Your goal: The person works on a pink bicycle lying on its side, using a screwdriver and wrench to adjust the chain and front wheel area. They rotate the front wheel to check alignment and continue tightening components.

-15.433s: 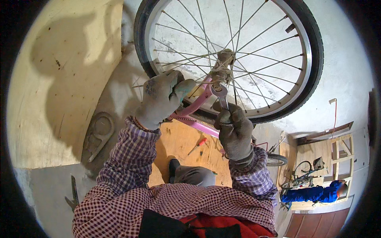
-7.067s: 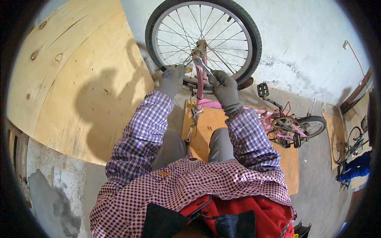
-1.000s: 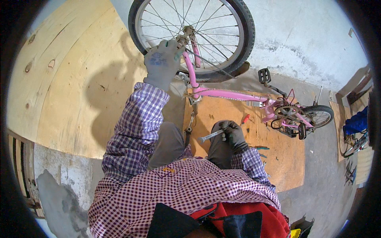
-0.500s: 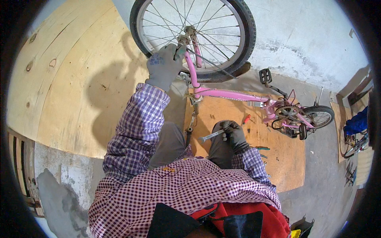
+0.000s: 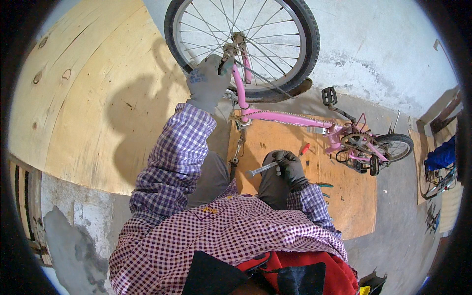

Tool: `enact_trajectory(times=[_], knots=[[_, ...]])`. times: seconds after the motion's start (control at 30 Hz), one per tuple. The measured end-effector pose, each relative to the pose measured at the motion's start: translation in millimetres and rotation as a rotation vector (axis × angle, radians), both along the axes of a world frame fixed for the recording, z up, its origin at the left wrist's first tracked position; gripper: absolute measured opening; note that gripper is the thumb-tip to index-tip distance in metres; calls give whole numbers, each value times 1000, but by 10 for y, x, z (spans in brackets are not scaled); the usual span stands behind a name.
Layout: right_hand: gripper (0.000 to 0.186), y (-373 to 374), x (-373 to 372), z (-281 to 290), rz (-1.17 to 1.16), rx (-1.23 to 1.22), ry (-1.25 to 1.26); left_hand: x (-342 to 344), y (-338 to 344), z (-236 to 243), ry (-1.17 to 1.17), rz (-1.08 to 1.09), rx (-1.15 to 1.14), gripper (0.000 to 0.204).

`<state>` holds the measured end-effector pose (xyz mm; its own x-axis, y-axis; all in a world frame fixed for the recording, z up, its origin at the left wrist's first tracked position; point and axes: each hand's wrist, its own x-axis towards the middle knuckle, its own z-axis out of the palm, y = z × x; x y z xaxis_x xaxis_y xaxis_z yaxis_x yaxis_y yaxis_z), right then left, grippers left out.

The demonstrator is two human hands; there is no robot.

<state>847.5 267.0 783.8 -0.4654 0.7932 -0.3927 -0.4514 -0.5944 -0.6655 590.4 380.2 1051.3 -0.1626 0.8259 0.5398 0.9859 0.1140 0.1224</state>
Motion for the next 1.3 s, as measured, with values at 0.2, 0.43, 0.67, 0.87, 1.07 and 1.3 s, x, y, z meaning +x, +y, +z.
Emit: enact_trajectory(times=[0.2,0.43,0.67,0.87,1.07,1.3], knots=[[17,43,57,11,6,-3,-63,58,41,8,97,43,-10,43],[18,-6,19,36,4,20,-3,-20,-7,39,204,-8,80,43],[14,-210,-119,129,-41,72,-114,-121,-93,88,54,-65,101,37],[8,124,-130,-384,77,-100,762,-213,327,-277,286,-391,266,33],[12,383,-265,-580,-78,188,-303,-255,627,-380,7,-128,-5,31],[12,427,-187,-158,-105,101,-339,-469,749,-395,340,-281,152,31]])
